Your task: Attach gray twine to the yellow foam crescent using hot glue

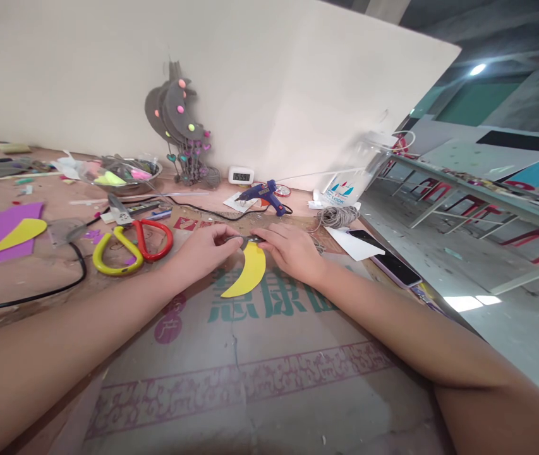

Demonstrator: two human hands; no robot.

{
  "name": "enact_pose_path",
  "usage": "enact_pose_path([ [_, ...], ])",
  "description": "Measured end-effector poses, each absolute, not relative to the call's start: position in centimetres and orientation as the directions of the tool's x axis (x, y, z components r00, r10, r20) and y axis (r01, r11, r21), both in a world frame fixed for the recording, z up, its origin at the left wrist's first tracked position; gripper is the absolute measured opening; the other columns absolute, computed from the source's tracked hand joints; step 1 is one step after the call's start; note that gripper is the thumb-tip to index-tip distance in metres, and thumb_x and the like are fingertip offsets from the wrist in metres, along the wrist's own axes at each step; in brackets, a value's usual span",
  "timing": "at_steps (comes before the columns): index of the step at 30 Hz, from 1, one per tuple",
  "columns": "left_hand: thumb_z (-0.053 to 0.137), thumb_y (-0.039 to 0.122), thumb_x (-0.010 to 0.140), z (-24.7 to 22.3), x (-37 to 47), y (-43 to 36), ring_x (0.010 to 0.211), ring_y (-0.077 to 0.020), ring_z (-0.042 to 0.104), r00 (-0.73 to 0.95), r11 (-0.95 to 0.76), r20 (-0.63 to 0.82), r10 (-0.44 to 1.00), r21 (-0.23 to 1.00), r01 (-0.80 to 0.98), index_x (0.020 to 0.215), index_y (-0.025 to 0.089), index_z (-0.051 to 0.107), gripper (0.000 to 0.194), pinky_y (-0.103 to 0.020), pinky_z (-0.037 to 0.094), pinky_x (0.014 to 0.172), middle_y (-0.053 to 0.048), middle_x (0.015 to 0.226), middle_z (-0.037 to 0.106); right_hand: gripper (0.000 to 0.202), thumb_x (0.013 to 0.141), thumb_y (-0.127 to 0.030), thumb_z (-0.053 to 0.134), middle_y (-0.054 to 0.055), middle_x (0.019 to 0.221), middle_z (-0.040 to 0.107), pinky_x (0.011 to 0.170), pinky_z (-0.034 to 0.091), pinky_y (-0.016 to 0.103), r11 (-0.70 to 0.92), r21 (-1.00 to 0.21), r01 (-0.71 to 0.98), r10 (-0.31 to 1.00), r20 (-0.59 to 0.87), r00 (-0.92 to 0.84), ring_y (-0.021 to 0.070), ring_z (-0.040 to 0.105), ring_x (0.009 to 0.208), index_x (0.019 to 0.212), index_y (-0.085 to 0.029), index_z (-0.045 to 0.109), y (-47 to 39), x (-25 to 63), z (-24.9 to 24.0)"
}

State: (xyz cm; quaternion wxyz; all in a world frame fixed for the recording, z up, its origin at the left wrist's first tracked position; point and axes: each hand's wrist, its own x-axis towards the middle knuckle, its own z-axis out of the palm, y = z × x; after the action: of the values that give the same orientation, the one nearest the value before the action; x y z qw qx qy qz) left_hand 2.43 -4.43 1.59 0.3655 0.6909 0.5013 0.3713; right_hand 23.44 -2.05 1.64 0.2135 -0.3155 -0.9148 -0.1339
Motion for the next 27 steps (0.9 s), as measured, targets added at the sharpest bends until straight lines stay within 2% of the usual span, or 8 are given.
enact_pose_path([
  [7,0.051,0.043,0.076,1.35,2.43,-4.29,0.064,-0.0137,0.052,0.224,-0.239,0.156,0.962,0.879,0.412,0.080,0.018,0.061,0.028,-0.024,0.040,0.058,0.000,0.072,0.062,0.034,0.093,-0.031,0.037,0.008,0.089,0.064,0.072,0.042,0.030,0.772,0.135,0.620,0.492,0.489,-0.720,0.0188,0.055,0.080,0.113,-0.014,0.058,-2.08,23.43,1.75],
  [16,0.052,0.044,0.076,1.41,2.38,-4.35,0.064,-0.0137,0.052,0.230,-0.229,0.146,0.962,0.890,0.394,0.079,0.018,0.060,0.028,-0.024,0.039,0.058,0.000,0.073,0.061,0.032,0.093,-0.031,0.037,0.008,0.087,0.065,0.072,0.043,0.030,0.793,0.068,0.605,0.495,0.506,-0.706,0.0184,0.057,0.081,0.112,-0.016,0.059,-1.90,23.55,1.63],
  [21,0.052,0.043,0.076,1.29,2.42,-4.27,0.062,-0.0133,0.050,0.231,-0.232,0.153,0.961,0.900,0.368,0.078,0.018,0.059,0.026,-0.024,0.039,0.057,0.001,0.070,0.059,0.034,0.093,-0.031,0.037,0.010,0.096,0.063,0.076,0.044,0.031,0.779,0.010,0.627,0.540,0.498,-0.679,0.0191,0.056,0.087,0.118,-0.015,0.055,-2.03,23.59,1.76],
  [27,0.052,0.042,0.075,1.35,2.50,-4.35,0.059,-0.0125,0.050,0.229,-0.218,0.143,0.963,0.912,0.347,0.079,0.018,0.059,0.026,-0.024,0.039,0.055,0.001,0.067,0.057,0.034,0.093,-0.033,0.036,0.009,0.094,0.064,0.075,0.044,0.032,0.781,0.023,0.624,0.534,0.493,-0.687,0.0197,0.056,0.086,0.116,-0.017,0.056,-2.04,23.60,1.76],
])
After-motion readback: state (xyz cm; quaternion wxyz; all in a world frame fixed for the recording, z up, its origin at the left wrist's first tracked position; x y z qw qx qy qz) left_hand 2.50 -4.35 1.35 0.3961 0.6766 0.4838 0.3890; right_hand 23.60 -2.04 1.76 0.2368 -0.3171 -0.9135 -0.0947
